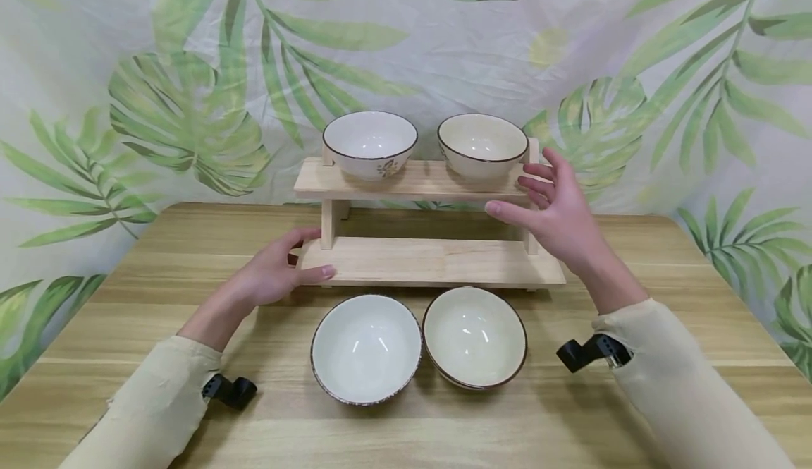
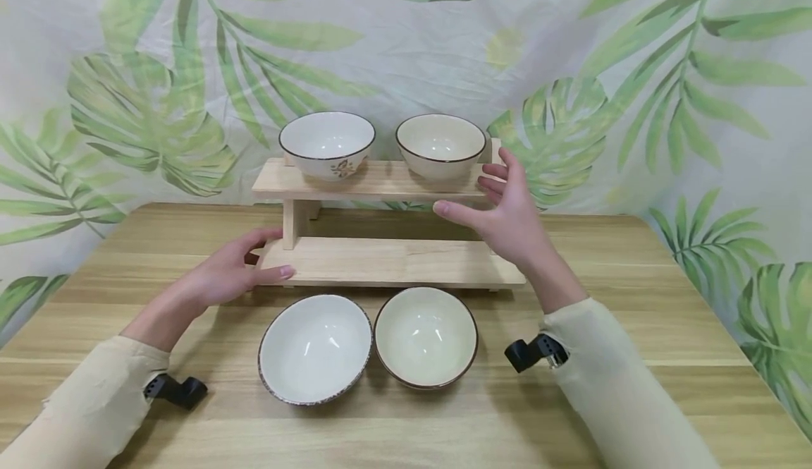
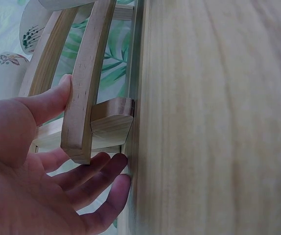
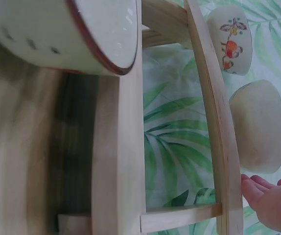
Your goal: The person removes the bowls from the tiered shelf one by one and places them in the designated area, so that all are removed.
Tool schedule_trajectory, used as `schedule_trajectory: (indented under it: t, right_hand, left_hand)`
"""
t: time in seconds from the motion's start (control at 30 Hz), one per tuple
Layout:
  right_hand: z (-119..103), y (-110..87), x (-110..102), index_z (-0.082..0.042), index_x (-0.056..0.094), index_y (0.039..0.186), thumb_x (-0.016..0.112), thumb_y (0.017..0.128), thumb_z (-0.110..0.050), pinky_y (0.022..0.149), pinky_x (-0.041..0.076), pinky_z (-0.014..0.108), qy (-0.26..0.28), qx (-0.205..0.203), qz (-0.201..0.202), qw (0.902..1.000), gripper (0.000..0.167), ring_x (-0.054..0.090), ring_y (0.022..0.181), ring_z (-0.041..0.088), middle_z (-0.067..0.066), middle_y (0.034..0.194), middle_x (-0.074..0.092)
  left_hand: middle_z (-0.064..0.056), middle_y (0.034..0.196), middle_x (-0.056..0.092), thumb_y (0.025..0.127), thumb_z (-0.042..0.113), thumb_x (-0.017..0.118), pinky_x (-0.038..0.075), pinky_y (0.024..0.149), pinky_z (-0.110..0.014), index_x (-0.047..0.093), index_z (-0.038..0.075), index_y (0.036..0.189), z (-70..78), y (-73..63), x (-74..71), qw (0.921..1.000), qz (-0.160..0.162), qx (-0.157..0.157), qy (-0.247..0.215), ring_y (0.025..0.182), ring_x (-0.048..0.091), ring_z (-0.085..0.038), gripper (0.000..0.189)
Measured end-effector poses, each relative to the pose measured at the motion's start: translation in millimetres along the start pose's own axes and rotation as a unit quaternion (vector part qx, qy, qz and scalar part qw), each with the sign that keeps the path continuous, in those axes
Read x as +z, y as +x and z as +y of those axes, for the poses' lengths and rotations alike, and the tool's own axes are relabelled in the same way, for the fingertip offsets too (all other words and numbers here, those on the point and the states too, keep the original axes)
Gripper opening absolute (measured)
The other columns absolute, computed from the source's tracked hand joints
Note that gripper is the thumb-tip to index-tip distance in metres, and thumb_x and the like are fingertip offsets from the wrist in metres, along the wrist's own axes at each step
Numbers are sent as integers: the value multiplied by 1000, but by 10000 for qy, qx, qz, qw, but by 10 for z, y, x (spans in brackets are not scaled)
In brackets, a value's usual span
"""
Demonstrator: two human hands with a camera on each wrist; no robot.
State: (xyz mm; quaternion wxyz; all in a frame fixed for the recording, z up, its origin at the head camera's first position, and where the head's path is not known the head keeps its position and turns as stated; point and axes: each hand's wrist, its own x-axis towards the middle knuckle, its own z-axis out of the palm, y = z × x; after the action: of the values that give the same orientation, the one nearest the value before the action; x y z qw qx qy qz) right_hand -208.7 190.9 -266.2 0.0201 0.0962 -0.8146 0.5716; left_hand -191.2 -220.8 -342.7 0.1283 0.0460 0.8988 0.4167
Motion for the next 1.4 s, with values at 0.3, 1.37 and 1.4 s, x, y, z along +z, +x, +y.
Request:
schedule_trajectory:
  t: [0.3, 1.37, 1.4]
  right_hand:
    - [-54, 341, 74, -16, 2, 172, 91, 84, -36, 123, 41, 45, -92, 200, 281, 9994, 126, 44, 150, 29, 15, 168, 32]
    - [-128, 742, 321, -14, 13, 167, 99, 71, -40, 119, 41, 37, -10, 450, 863, 9953, 131, 48, 137, 23, 13, 161, 37]
    - [-124, 744, 323, -14, 14, 166, 99, 71, -40, 118, 41, 37, 1, 449, 881, 9951, 130, 49, 137, 23, 13, 161, 38]
  left_hand:
    - [-26, 151, 50, 96, 45, 78, 52, 92, -41, 26, 9, 168, -2, 2, -2, 10000, -18, -52, -39, 131, 56, -44, 96]
    - [-27, 151, 50, 97, 44, 78, 52, 95, -43, 25, 9, 168, -8, 12, 10, 10000, -17, -1, -42, 133, 56, -45, 96]
    - [-27, 151, 50, 97, 45, 78, 52, 95, -43, 25, 9, 168, -10, 12, 11, 10000, -18, 2, -45, 133, 56, -45, 95]
